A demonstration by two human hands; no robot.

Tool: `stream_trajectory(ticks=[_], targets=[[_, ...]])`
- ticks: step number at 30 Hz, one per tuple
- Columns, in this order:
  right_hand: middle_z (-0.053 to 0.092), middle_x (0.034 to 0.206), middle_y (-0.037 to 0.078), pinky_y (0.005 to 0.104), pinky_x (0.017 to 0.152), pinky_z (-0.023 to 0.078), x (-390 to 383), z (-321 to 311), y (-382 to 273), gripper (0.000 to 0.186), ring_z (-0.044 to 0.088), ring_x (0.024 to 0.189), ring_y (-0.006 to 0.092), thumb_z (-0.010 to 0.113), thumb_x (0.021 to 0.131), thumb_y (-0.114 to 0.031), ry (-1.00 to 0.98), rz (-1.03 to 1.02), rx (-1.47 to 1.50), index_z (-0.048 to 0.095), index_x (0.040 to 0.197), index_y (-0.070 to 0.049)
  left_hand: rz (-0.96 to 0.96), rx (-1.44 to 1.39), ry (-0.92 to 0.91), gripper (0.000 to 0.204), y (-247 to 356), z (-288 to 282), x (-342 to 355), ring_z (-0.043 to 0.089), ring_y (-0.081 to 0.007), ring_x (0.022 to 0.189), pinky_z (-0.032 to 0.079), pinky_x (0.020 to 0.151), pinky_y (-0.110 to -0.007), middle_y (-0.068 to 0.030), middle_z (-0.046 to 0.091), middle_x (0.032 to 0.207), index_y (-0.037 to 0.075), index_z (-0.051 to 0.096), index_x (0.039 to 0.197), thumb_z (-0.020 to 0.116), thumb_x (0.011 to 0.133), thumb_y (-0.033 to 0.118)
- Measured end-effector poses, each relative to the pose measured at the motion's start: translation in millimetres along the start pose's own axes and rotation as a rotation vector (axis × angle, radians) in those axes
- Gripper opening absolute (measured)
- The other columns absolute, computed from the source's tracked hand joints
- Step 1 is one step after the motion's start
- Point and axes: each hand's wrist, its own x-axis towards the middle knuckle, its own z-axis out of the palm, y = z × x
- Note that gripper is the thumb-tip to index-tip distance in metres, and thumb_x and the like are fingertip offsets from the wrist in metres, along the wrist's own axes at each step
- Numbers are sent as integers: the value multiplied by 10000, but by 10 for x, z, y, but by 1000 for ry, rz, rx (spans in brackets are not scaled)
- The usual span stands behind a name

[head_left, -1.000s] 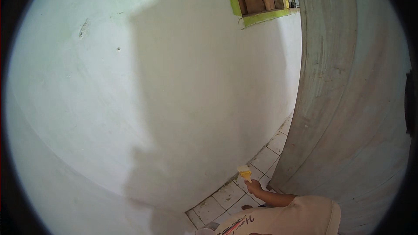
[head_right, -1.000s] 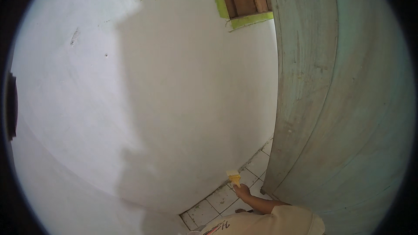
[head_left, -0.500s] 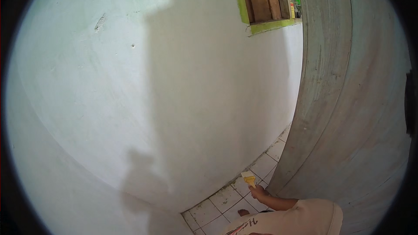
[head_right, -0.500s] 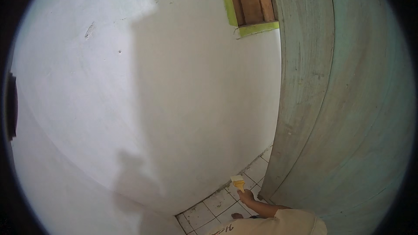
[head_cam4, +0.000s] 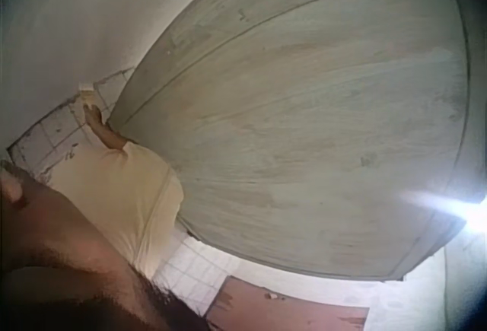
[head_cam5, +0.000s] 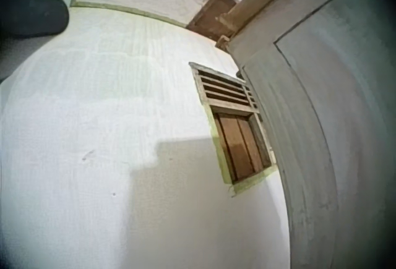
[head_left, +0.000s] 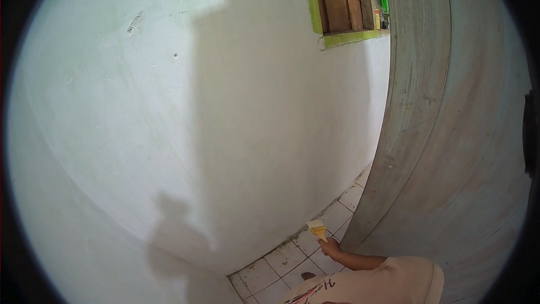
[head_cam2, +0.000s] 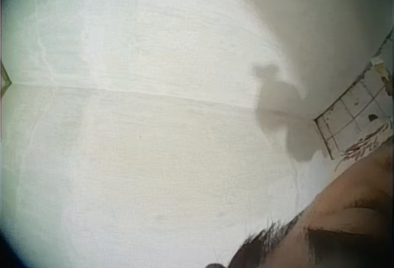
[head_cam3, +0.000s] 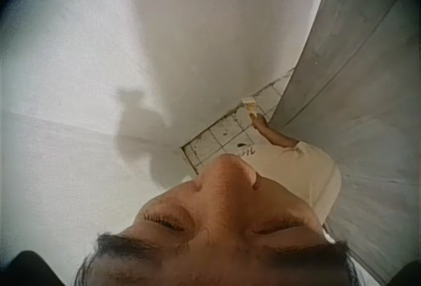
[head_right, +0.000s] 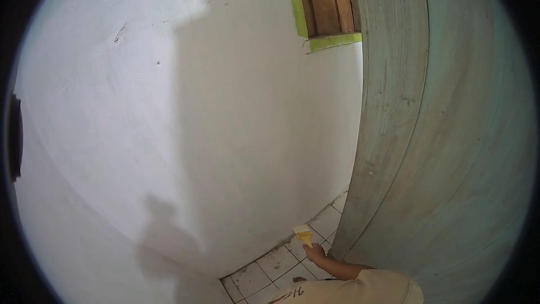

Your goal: The person applies paint to an interior wall and a wooden door frame by hand using a paintbrush while holding a container of paint.

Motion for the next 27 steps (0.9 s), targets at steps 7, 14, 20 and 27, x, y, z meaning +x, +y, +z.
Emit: stream_trajectory(ticks=[7, 14, 20, 27], targets=[[581, 621, 61, 327, 476, 454, 11, -41, 2, 409, 580, 515, 166, 579, 929, -426, 1, 9, -27, 579, 844, -26, -47, -38, 8, 313, -103, -121, -66, 480, -142, 495, 407, 417, -286, -64, 532, 667, 28, 617, 1006, 566, 909, 321], [565, 623, 53, 299, 437, 438, -34, 53, -98, 365, 539, 476, 135, 569, 957, -365, -71, -51, 28, 554, 848, -17, -93, -152, -15, 314, -53, -276, -151, 480, -142, 494, 400, 411, -281, -61, 528, 666, 24, 617, 1010, 569, 905, 316], [607, 688, 111, 372, 547, 483, -131, 232, -385, 475, 605, 574, 226, 560, 922, -466, -239, -149, -171, 586, 833, -1, -82, -230, -76, 293, 175, -223, -176, 438, -113, 476, 364, 403, -246, -35, 492, 642, 42, 627, 992, 578, 899, 316], [660, 917, 219, 434, 762, 490, -270, 396, -528, 545, 644, 866, 362, 573, 893, -500, -378, -375, -435, 627, 999, 32, -17, -209, -204, 225, 772, 50, -545, 426, -83, 457, 330, 393, -209, -4, 495, 616, 106, 653, 932, 564, 897, 309]])
